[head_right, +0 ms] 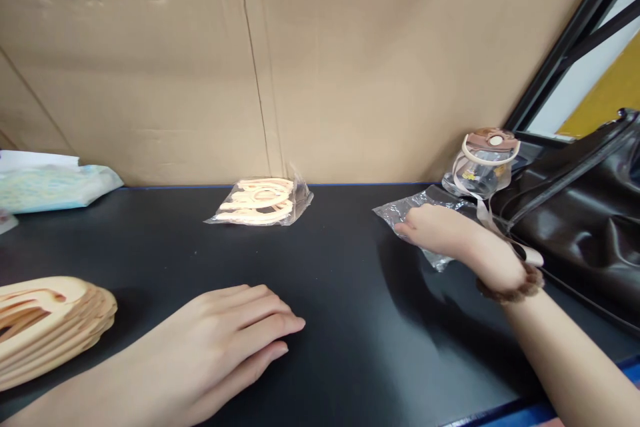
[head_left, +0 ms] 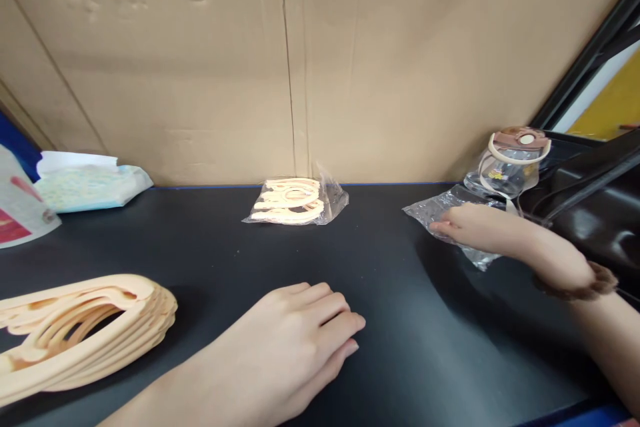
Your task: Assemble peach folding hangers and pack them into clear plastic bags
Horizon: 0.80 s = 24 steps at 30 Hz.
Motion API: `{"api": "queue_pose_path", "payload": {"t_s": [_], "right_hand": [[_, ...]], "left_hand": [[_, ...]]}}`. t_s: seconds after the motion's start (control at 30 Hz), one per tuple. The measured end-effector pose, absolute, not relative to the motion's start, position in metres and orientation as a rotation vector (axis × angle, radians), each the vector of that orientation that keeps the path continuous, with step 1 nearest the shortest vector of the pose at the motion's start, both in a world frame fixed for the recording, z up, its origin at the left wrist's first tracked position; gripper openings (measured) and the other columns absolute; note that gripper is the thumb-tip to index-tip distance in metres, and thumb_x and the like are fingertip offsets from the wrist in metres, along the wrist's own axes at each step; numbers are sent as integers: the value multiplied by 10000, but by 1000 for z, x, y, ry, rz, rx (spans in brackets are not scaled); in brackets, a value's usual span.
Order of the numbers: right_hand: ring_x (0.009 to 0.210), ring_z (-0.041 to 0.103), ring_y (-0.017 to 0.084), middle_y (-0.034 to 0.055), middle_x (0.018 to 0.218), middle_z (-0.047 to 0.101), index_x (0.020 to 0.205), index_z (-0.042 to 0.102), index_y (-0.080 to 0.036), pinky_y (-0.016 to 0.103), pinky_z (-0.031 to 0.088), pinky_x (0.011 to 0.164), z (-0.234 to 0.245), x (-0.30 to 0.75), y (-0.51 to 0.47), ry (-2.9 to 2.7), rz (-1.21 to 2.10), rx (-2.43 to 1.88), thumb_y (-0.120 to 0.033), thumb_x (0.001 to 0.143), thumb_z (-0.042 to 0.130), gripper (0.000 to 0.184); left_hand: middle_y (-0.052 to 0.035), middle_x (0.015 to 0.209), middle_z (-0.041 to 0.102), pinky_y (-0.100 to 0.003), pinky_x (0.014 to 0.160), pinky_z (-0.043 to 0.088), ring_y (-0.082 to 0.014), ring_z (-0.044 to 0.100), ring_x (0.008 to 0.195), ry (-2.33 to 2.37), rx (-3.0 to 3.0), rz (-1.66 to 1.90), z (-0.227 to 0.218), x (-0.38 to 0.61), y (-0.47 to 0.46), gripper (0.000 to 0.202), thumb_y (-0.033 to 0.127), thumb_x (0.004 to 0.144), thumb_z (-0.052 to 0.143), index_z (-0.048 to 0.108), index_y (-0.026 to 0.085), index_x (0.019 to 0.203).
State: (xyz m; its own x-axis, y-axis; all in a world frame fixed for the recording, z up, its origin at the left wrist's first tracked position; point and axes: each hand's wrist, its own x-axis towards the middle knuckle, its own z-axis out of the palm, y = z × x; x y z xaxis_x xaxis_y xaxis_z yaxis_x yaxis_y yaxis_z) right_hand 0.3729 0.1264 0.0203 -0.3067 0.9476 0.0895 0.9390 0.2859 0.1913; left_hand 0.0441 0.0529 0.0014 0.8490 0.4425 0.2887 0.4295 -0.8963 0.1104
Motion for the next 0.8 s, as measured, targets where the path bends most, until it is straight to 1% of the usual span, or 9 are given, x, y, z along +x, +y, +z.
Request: {"api": "queue_pose_path", "payload": {"t_s": [0.1,0.17,0.23,0.3,0.37,0.47,0.57,0.7,0.8], "right_hand": [[557,624,169,39,697,688,757,669,-179,280,408,536,27,354,118,2625,-152,1725,-389,973,394,408],[650,672,163,41,881,725,1051,650,-194,277,480,613,33,341,110,2731,-868,1602,-474,977,373,401],[700,685,163,50,937,724,1152,605,-187,291,514,682,36,332,106,2732,-1344,1494,-503,959,419,414],[701,669,157,34,860,714,1088,626,-179,287,508,684,33,328,107,2813,-1264,1554,-491,945,464,379],[710,642,151,16,826,695,1042,643,-196,276,481,658,25,327,112,2931,-909,1647,-449,944,482,315],[821,624,164,21,976,682,1070,649,-233,295,457,723,9,328,121,3010,-466,1649,-366,950,472,252],[909,616,191,38,1041,678,1049,664,-223,329,436,810,4,329,124,2958,-300,1671,-323,956,442,260],[626,589,153,14,701,695,864,672,-186,283,406,617,18,328,113,2728,-650,1670,-330,973,395,330],[573,569,139,-4,554,645,936,677,-158,250,401,587,28,320,100,2597,-1175,1408,-387,974,422,345]], "left_hand": [[-50,1088,647,-310,844,514,-192,603,979,721,2973,565,4,44,53,245,244,977,448,575,190,1179],[-55,1163,619,-333,886,497,-205,569,1049,736,2951,622,5,43,53,279,273,981,448,537,179,1228],[-57,1194,601,-346,901,486,-208,552,1074,744,2921,650,6,41,54,305,295,990,427,505,178,1261],[-55,1162,610,-354,865,496,-209,571,1025,753,2900,591,7,40,55,313,322,997,405,499,182,1262],[-46,1087,637,-361,800,514,-209,602,923,770,2892,454,8,40,54,326,365,999,393,512,190,1247],[-32,1002,659,-359,747,518,-211,618,841,786,2883,307,8,40,53,356,412,995,387,528,197,1241],[-26,943,667,-344,729,507,-212,620,828,816,2906,299,9,42,53,356,403,998,385,543,191,1237],[-52,861,677,-365,701,510,-234,639,779,998,3012,251,9,41,58,390,441,986,396,614,165,1154],[-84,808,693,-434,717,534,-278,669,771,1306,3037,156,6,37,64,434,471,971,412,640,135,1122]]}}
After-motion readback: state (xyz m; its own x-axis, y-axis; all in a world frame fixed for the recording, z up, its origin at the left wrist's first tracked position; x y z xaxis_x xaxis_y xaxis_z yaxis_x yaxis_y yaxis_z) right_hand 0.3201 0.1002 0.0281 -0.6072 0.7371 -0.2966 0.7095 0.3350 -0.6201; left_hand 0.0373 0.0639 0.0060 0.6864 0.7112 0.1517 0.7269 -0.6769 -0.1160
